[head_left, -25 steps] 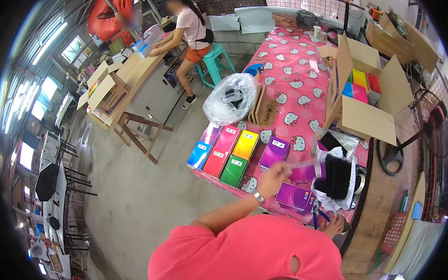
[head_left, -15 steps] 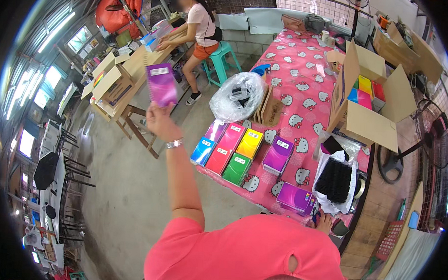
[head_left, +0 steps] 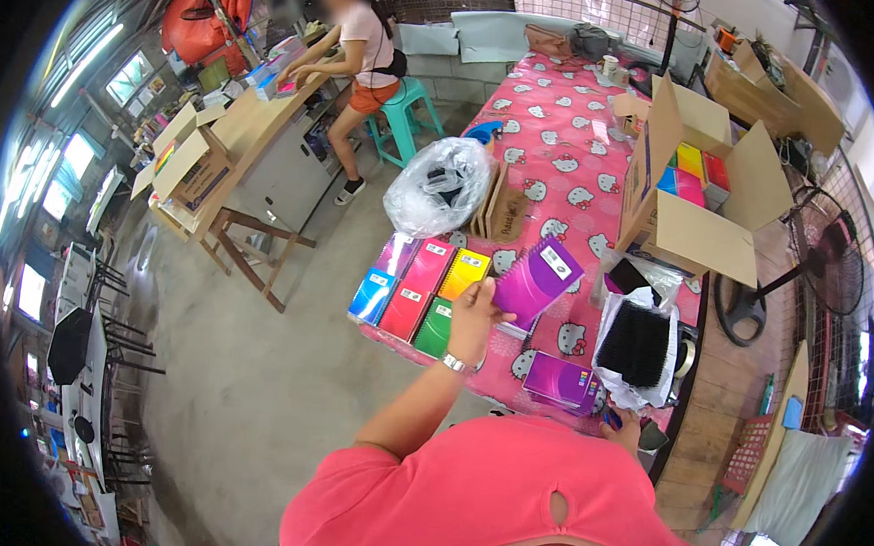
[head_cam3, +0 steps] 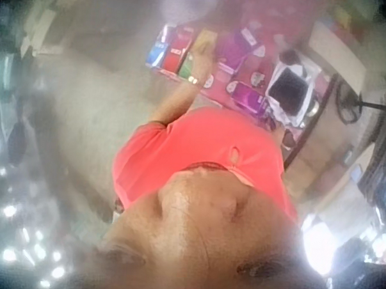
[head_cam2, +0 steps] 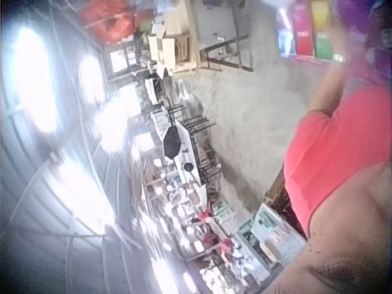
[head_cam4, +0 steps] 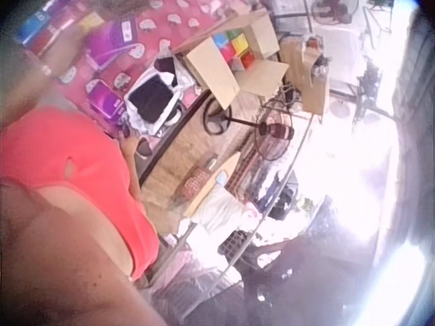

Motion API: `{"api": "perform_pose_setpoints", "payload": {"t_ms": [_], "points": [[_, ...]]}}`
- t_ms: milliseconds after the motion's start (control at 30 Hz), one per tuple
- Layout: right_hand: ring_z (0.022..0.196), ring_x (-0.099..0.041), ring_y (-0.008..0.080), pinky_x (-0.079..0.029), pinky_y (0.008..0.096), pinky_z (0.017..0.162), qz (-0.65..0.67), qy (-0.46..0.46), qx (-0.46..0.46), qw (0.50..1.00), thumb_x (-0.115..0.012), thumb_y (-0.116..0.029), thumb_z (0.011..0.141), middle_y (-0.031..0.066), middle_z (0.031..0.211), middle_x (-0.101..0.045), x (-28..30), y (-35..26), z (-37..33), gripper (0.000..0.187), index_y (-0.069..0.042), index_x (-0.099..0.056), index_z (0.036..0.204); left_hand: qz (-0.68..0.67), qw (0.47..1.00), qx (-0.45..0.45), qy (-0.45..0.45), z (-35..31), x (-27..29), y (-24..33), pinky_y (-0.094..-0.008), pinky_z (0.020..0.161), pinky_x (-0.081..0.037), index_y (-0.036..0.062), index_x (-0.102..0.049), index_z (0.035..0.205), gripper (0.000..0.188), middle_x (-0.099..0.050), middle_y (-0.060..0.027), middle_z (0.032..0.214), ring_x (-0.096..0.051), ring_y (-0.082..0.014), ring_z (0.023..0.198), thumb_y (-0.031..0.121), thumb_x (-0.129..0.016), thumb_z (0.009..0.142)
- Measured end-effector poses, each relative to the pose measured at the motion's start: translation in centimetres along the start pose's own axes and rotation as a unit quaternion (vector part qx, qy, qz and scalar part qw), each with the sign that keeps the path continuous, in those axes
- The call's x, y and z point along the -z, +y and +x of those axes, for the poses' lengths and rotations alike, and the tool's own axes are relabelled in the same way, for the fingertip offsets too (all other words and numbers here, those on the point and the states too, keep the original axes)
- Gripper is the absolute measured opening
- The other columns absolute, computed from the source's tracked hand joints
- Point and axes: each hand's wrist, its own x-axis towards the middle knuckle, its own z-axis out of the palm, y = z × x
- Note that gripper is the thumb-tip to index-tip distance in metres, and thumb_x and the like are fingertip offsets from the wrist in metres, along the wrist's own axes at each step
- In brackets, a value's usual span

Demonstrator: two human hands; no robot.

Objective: The person organizes stacks of notebooks by color on a table, placing them into a bag and a box.

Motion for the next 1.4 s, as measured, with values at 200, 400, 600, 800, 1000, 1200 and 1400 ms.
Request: {"api": "perform_pose_setpoints", "payload": {"t_ms": [200,400,600,800,1000,1200,1400], "points": [[0.095,-0.059,0.0328,-0.046,0.038,0.088,0.154,0.146,0.023,0.977,-0.069,-0.009,0.065,0.0177,0.1,-0.059,4.5,-4.6,-0.4,0.045,0.002,-0.062,0.108,-0.012,0.999,0.049,-0.004,1.4,-1.9,-1.1,-0.0304,0.064,-0.059,0.0045,-0.059,0.1,0.025,-0.063,-0.0036,0.089,-0.063,-0.0142,0.073,0.028,-0.053,0.099],[0.095,-0.059,0.0303,-0.046,0.0358,0.087,0.188,0.187,0.167,0.95,-0.072,-0.009,0.067,0.0159,0.103,-0.057,8.9,-15.7,5.2,0.049,-0.002,-0.061,0.114,-0.02,0.998,0.022,-0.056,2.4,-3.6,-1.5,-0.0294,0.064,-0.059,0.0017,-0.057,0.105,0.022,-0.063,-0.0055,0.088,-0.063,-0.0135,0.075,0.022,-0.057,0.097],[0.095,-0.06,0.0302,-0.048,0.0358,0.085,0.2,0.136,0.243,0.939,-0.077,-0.015,0.069,0.0151,0.105,-0.057,9.5,-21.4,10.5,0.054,-0.003,-0.06,0.119,0.06,0.993,-0.023,-0.094,0.4,-5.6,-1.3,-0.0292,0.066,-0.059,-0.0038,-0.056,0.119,0.031,-0.062,-0.0033,0.087,-0.061,-0.0105,0.073,0.013,-0.062,0.094],[0.102,-0.058,0.0317,-0.048,0.0378,0.089,0.186,0.11,0.28,0.935,-0.078,-0.018,0.069,0.0144,0.108,-0.058,9.5,-26.3,12.2,0.057,-0.004,-0.059,0.121,0.151,0.981,-0.093,-0.083,-0.8,-4.4,-0.8,-0.0271,0.066,-0.056,-0.0046,-0.065,0.106,0.021,-0.062,-0.0017,0.082,-0.059,-0.0077,0.07,0.012,-0.06,0.094],[0.099,-0.057,0.0323,-0.047,0.0405,0.09,0.101,0.104,0.373,0.916,-0.079,-0.022,0.069,0.015,0.113,-0.058,8.4,-27.8,12.5,0.06,-0.003,-0.059,0.122,0.343,0.911,-0.227,-0.04,-1.6,-2.0,-0.8,-0.0264,0.064,-0.053,-0.0039,-0.065,0.104,0.018,-0.069,-0.0105,0.087,-0.067,-0.0137,0.075,0.003,-0.061,0.089],[0.099,-0.054,0.0329,-0.045,0.0428,0.09,0.108,0.068,0.388,0.913,-0.073,-0.02,0.071,0.0125,0.11,-0.059,9.2,-27.9,11.9,0.055,-0.004,-0.059,0.121,0.456,0.793,-0.4,-0.05,-2.2,-1.5,0.2,-0.0336,0.062,-0.051,-0.0019,-0.065,0.103,0.024,-0.066,-0.0158,0.089,-0.066,-0.0282,0.074,-0.005,-0.062,0.08],[0.09,-0.059,0.0302,-0.049,0.0373,0.08,0.099,0.086,0.379,0.916,-0.074,-0.013,0.075,0.0137,0.101,-0.061,10.4,-27.5,11.1,0.045,-0.001,-0.062,0.116,0.471,0.753,-0.454,-0.071,-2.1,-2.2,0.0,-0.0313,0.06,-0.05,0.0011,-0.066,0.106,0.028,-0.067,-0.0133,0.084,-0.065,-0.0239,0.068,-0.006,-0.061,0.079]]}}
